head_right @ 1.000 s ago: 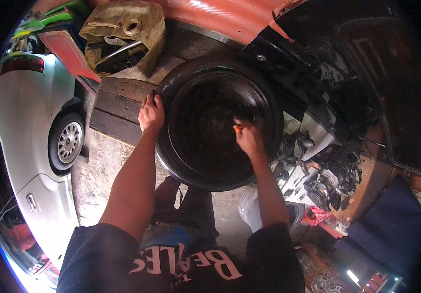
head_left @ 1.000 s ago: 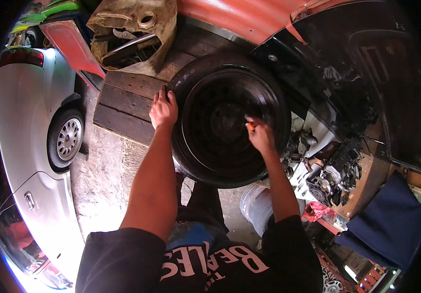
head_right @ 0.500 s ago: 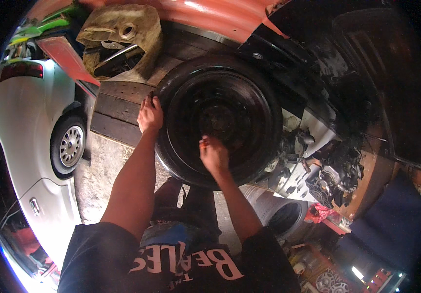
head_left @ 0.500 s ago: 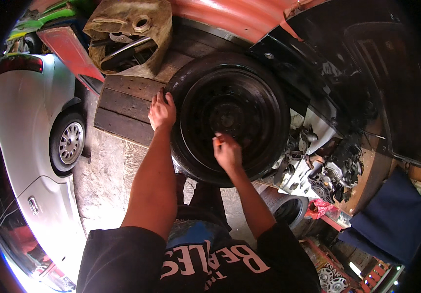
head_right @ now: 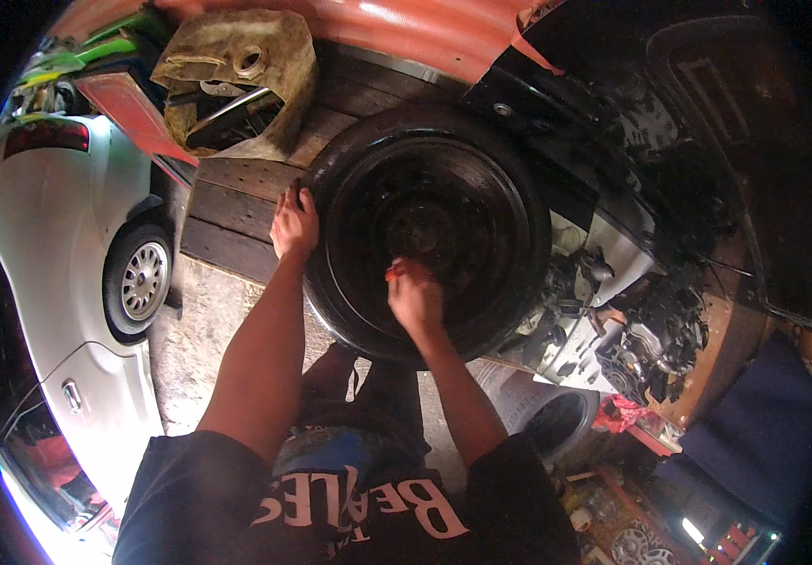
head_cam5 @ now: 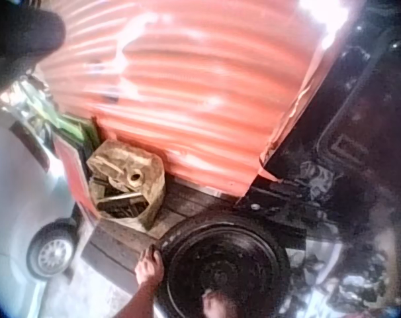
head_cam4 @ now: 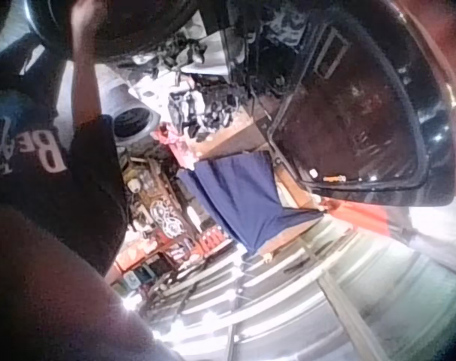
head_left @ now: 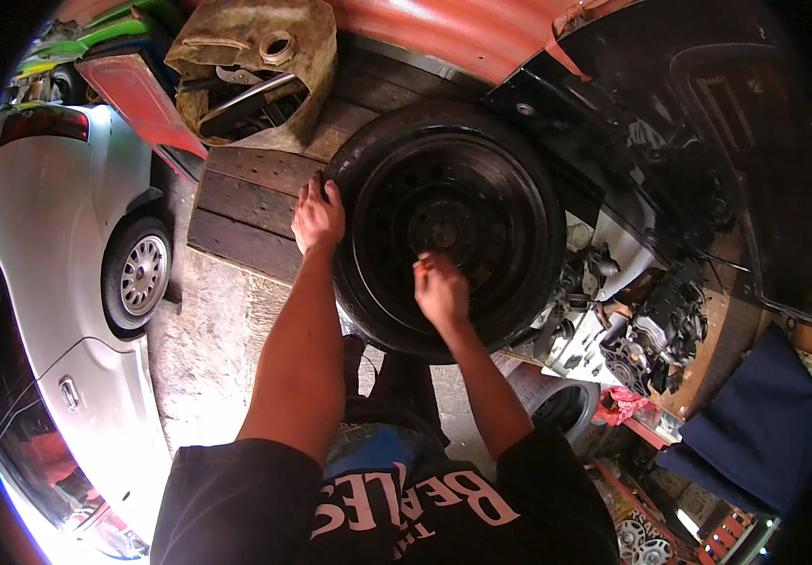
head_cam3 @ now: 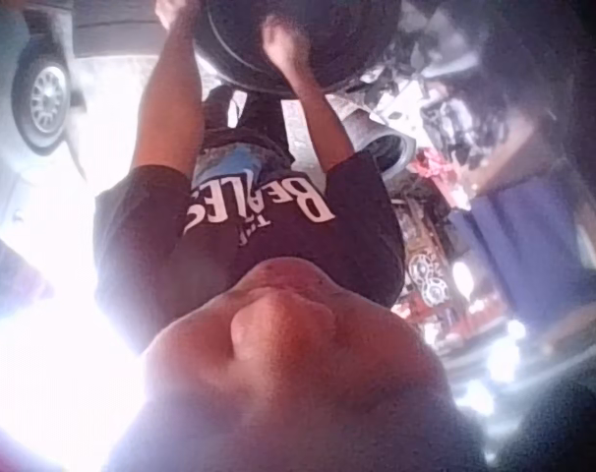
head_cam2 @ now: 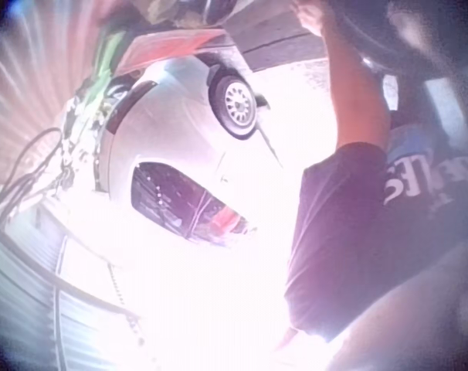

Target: The person paints a car wheel rim black using a small brush. They repeatedly dip the brush into a container and apply paint to the rim's inner and outer surfaces while rotating the rim by hand.

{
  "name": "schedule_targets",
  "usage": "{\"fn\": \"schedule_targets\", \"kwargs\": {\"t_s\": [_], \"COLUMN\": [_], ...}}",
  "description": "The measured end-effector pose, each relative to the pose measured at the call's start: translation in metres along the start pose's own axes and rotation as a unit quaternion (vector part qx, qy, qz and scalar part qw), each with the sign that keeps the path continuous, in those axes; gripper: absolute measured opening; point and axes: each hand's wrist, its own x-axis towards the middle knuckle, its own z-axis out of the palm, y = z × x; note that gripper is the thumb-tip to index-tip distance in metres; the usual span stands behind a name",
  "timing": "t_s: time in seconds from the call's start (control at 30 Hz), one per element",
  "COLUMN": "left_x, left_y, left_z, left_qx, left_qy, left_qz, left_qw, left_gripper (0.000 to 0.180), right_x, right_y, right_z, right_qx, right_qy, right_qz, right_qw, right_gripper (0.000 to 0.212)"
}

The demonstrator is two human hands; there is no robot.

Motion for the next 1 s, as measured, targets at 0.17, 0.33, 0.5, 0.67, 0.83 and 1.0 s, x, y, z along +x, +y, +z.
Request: {"fn": "schedule_targets", "kwargs": {"t_s": [0.17,0.33,0.5,0.67,0.83,1.0], "left_x": [0.004,0.003,0.004,0.001,0.003,0.002], "left_y": [-0.006,-0.001,-0.006,0.0,-0.005,0.002], "left_z": [-0.003,-0.001,-0.002,-0.005,0.0,0.001], "left_qx": [-0.006,-0.006,-0.005,-0.02,-0.012,-0.02], "left_qy": [0.005,-0.005,0.0,-0.008,0.005,-0.002], "left_qz": [-0.004,-0.004,-0.007,-0.012,-0.008,-0.003], "left_qw": [1.0,1.0,1.0,1.0,1.0,1.0], "left_gripper": [0.052,0.052,0.052,0.052,0.053,0.052], "right_x": [0.044,0.103,0.061,0.02,0.098,0.125], "right_y": [-0.001,0.049,0.029,0.013,0.059,0.061], "right_z": [-0.005,-0.037,-0.014,-0.028,-0.036,0.005], "right_qx": [0.147,0.142,0.082,0.108,0.054,0.031], "right_qy": [-0.07,0.061,-0.018,-0.057,0.085,0.156], "right_qz": [-0.005,0.059,-0.112,-0.107,-0.006,-0.013], "right_qw": [0.987,0.986,0.99,0.987,0.995,0.987], "right_gripper": [0.018,0.017,0.013,0.019,0.019,0.021]}}
